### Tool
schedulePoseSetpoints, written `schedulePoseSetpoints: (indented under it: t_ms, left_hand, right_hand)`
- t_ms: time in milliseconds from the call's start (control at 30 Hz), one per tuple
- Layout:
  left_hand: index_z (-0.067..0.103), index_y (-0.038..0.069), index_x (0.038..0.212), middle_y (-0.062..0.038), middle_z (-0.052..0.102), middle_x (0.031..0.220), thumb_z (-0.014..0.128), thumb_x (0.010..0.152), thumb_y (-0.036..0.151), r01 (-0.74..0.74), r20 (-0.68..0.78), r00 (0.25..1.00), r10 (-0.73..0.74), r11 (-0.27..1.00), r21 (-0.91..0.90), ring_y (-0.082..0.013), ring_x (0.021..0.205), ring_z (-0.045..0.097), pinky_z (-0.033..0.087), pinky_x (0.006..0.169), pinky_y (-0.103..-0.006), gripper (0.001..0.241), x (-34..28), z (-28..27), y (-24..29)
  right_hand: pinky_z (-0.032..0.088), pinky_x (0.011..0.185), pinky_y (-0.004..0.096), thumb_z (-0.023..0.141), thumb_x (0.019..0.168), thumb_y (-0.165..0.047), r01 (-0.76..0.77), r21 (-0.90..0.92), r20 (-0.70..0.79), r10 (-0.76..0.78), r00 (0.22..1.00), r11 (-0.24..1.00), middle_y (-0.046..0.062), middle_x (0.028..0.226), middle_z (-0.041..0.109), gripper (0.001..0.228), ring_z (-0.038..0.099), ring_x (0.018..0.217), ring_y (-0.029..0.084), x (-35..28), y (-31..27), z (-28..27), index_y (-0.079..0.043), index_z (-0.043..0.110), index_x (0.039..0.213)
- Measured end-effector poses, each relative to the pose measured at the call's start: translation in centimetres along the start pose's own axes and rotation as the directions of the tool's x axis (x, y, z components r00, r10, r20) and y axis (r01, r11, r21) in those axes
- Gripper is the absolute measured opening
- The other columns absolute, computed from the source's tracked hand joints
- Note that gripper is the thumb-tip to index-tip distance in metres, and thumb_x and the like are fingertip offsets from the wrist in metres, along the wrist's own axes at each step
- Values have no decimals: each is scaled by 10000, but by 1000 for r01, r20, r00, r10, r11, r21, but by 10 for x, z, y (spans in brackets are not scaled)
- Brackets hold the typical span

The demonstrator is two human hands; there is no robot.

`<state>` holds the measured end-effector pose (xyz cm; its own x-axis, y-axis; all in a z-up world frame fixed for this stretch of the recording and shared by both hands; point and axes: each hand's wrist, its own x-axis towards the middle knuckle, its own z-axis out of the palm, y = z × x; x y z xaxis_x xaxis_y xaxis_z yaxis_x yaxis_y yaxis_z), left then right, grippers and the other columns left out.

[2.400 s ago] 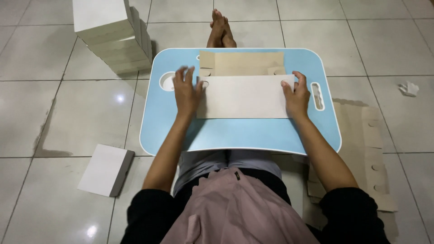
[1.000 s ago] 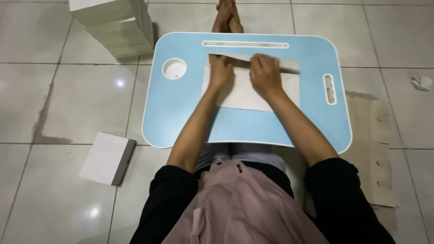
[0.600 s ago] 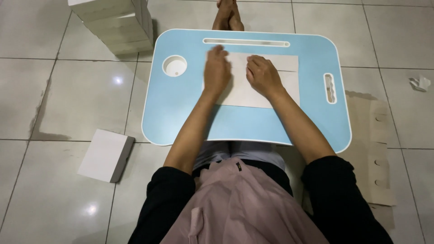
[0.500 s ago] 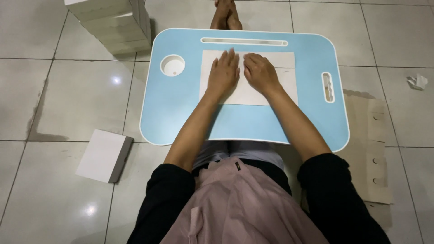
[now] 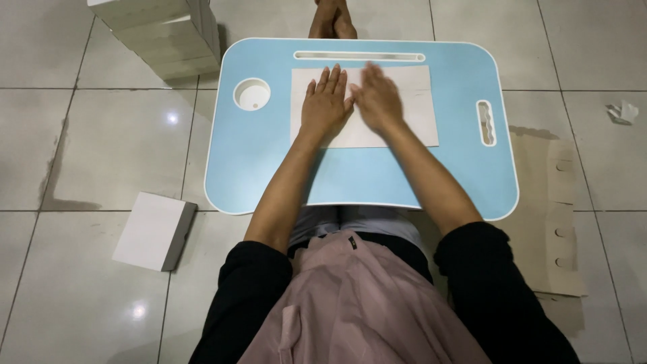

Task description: Folding and assembling a cardboard box on a portable table while sitting on the floor.

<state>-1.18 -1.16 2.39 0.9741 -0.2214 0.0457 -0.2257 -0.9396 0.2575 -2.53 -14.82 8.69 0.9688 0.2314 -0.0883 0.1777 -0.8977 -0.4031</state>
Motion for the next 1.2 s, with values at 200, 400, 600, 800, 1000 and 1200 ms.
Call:
schedulePoseSetpoints:
  t_ms: [200, 400, 600, 800, 1000, 1200]
  left_hand:
    - [171, 126, 1623, -45, 109, 1704, 279, 1073, 429, 9, 1, 1000, -9, 1000, -1, -242, 1570, 76, 103, 1253, -492, 637, -2, -7, -5]
    - [176, 171, 1632, -2, 88, 1708, 248, 1067, 389, 225, -50, 973, -226, 974, -30, -270, 1571, 33, 43, 1240, -579, 609, -1, -10, -37]
    - [178, 152, 1628, 10, 106, 1706, 251, 1063, 390, 243, -66, 968, -241, 970, 23, -283, 1568, 35, 76, 1233, -596, 617, -3, -9, -33]
    - [189, 144, 1624, 9, 130, 1704, 236, 1058, 373, 223, -75, 971, -226, 974, -45, -298, 1569, 51, 62, 1237, -589, 612, -6, -15, -31]
    - [354, 206, 1614, 14, 287, 1684, 372, 1061, 284, 209, -53, 976, -210, 978, -26, -305, 1562, 186, 173, 1231, -610, 559, -11, -26, -34]
    - [421, 171, 1579, -32, 361, 1654, 513, 996, 146, 163, -110, 978, -179, 977, -137, -308, 1545, 254, 202, 1225, -590, 590, -3, -14, -52]
  right_hand:
    - [97, 1252, 453, 334, 1078, -458, -174, -58, -68, 170, 983, 983, 142, 1710, 108, 726, 99, 1572, 313, 21, 77, -2, -5, 159, 1618]
    - [-38, 1248, 531, 182, 1083, -455, -169, -146, -99, 156, 983, 975, 108, 1722, 38, 708, 8, 1583, 261, 22, 105, 7, -1, 157, 1626]
    - [30, 1265, 484, 209, 1094, -366, -182, -151, -88, 170, 981, 972, 148, 1715, 48, 648, 36, 1583, 294, 39, 86, 30, 2, 144, 1624]
    - [84, 1266, 488, 251, 1094, -313, 67, -89, 31, -65, 997, 994, 136, 1715, 67, 608, 47, 1578, 320, 24, -12, 38, -51, 138, 1631]
    - [165, 1176, 697, 369, 1094, -259, 191, -172, -45, -201, 978, 966, 129, 1699, 253, 530, 151, 1556, 417, 43, -20, 63, -156, 387, 1613]
    - [162, 1140, 752, 405, 1054, -224, 168, -156, -59, -179, 982, 973, 147, 1672, 301, 540, 166, 1543, 439, 40, -30, 59, -193, 429, 1592]
